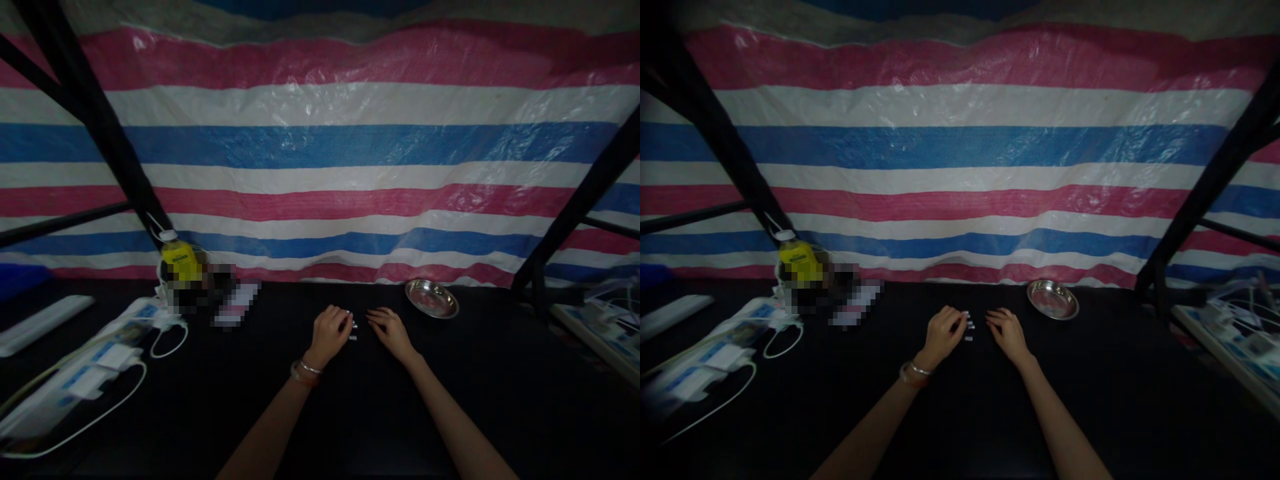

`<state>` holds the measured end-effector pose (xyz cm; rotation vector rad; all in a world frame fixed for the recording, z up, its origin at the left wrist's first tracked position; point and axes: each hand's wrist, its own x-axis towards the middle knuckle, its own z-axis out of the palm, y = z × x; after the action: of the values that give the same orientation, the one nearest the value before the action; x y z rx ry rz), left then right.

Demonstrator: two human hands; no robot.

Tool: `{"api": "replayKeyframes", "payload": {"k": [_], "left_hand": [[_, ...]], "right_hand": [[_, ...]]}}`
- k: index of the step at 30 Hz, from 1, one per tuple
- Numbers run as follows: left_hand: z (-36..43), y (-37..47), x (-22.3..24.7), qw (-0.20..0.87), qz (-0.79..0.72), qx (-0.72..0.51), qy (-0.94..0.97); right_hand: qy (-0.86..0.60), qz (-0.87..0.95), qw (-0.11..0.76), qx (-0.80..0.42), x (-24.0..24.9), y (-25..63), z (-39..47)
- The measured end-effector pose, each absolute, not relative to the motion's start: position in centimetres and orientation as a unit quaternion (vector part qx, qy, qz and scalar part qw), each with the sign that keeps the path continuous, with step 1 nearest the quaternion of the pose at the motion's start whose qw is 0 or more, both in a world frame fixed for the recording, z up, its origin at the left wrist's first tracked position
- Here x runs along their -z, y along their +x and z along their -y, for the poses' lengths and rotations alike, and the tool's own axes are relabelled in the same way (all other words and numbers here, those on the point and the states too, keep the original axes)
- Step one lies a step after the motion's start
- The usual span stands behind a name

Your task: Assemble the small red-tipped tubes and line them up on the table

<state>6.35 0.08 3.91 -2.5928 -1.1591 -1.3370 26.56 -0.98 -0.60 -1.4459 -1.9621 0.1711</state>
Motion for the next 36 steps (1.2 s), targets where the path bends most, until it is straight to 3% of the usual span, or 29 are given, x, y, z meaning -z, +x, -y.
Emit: {"api": "replayKeyframes", "payload": {"k": [10, 23, 29, 36], "left_hand": [[0.3, 6.8, -3.7, 0.009, 0.350, 0.394, -0.849], [0.6, 7.0, -3.8, -0.008, 0.329, 0.367, -0.870], [0.7, 7.1, -3.8, -0.023, 0.324, 0.332, -0.886], [0.9, 7.2, -3.4, -0.014, 0.327, 0.253, -0.910]], "right_hand": [[-0.525, 0.721, 0.431, -0.137, 0.6, 26.6, 1.4], [-0.507, 0.699, 0.475, -0.170, 0.2, 26.1, 1.7], [-0.527, 0.651, 0.536, -0.107, -0.1, 26.6, 1.7], [-0.597, 0.629, 0.493, -0.074, 0.9, 28.1, 1.1]]}}
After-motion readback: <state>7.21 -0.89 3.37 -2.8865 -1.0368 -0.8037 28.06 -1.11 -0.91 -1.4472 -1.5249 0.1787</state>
